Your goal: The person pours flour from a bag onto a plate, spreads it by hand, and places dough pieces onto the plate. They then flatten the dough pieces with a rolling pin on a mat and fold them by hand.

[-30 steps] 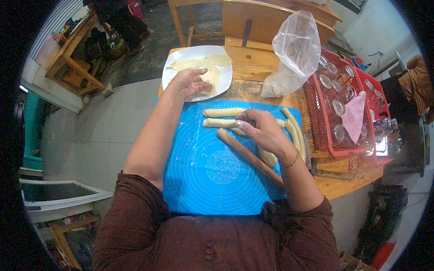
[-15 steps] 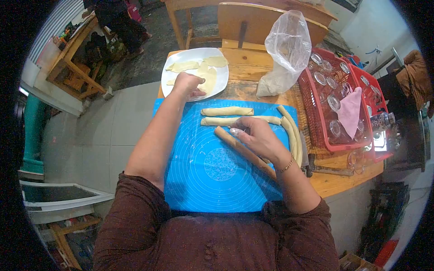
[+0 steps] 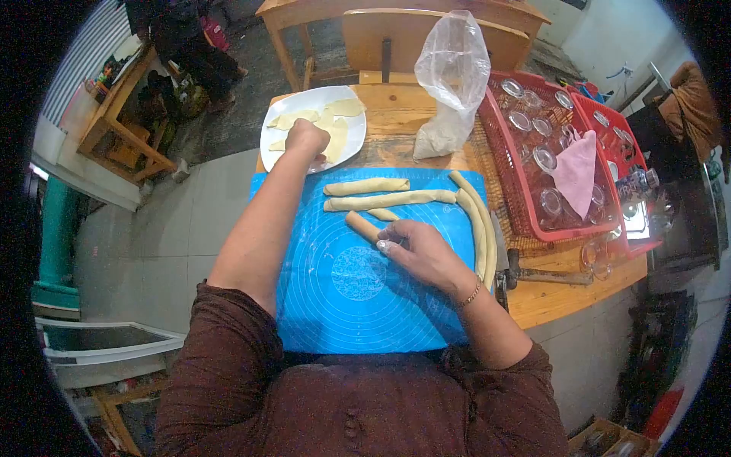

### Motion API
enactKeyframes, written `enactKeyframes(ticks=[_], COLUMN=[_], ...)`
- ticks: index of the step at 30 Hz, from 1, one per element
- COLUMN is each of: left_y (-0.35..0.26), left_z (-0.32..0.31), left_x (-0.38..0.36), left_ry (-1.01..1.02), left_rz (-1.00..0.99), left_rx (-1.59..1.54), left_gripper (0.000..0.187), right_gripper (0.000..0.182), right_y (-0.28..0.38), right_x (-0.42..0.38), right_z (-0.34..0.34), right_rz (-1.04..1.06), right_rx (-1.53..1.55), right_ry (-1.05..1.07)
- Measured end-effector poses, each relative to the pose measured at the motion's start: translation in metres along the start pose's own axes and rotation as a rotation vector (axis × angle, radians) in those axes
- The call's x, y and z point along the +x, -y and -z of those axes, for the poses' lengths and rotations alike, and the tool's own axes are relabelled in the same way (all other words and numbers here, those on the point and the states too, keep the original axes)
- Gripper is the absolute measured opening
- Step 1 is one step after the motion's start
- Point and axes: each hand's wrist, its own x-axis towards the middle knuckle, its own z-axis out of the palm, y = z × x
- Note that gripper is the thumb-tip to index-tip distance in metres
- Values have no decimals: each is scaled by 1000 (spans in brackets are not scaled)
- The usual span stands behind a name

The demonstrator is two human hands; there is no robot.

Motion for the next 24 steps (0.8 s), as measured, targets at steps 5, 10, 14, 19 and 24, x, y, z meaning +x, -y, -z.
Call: enactKeyframes(ticks=[5,10,14,19,24], left_y=[1,10,2,-2,6], left_z=[3,-14,-6,0,-10], left_x=[0,23,10,0,24], left_ry=[41,-75,-9,42,30], left_rz=[-2,-81,20,108,261], left_rx=[59,249,102,-97,-297], left_gripper=[27,30,29,31,30], right_gripper=[27,27,27,26,26], right_y=[0,3,0,-10,-16], right_x=[-7,-14,-21,-30,-40], right_z=[3,1,2,3,1], right_rz=[1,-18,-20,6,-29], right_rx=[-19,-37,-53,-43,-14], right_ry=[-1,27,29,15,41])
